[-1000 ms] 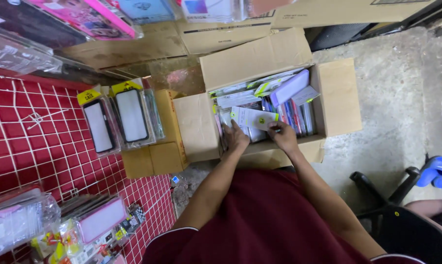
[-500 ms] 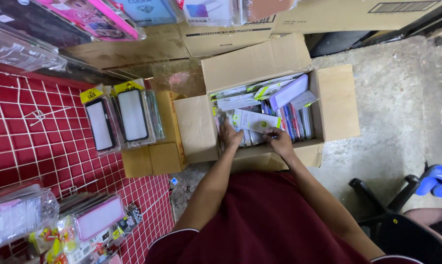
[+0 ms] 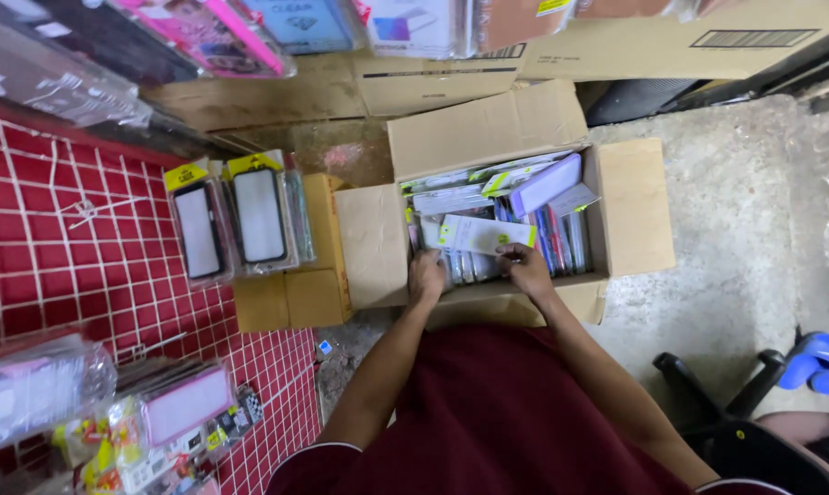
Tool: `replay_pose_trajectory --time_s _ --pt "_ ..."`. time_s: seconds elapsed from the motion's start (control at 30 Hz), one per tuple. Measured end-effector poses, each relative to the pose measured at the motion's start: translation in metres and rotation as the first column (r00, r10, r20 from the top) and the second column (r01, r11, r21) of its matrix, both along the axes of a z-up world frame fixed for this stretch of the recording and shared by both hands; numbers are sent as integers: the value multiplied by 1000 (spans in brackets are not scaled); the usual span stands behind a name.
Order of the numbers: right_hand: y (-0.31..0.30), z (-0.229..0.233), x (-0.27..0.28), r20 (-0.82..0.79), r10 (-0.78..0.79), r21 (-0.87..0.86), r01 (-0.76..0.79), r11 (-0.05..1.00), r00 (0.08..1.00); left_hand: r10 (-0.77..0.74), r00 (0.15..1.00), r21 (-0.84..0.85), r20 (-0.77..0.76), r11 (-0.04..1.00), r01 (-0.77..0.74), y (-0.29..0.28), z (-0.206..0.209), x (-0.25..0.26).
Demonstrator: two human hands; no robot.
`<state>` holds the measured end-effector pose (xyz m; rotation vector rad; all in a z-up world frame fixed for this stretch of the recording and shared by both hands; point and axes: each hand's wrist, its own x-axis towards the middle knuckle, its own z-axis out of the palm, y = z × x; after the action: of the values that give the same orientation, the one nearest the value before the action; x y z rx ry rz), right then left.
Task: Inspecting and selecting various phone cases from a box in a stockroom.
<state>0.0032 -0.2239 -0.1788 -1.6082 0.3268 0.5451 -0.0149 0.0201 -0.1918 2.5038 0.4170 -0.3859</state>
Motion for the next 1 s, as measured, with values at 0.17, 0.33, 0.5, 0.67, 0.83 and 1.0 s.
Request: replay_pose_trajectory --time_s 0.17,0.33,0.5,0.67,0.83,1.0 --pt "16 59 19 -16 64 -39 -65 997 998 161 959 -196 232 974 -116 5 60 -8" --pt "39 101 37 -23 116 59 -114 992 993 259 942 -504 213 855 -122 12 122 8" --pt "57 163 55 47 29 407 -45 912 998 290 929 -858 230 512 53 9 204 33" --pt "62 216 61 -59 -44 518 68 853 997 247 931 -899 267 413 148 -1 249 49" --pt "55 228 66 -135 -166 633 214 744 977 209 928 -912 309 343 227 -9 289 44" --pt "45 235 66 -194 -219 763 288 579 956 -102 675 -231 730 894 385 -11 325 24"
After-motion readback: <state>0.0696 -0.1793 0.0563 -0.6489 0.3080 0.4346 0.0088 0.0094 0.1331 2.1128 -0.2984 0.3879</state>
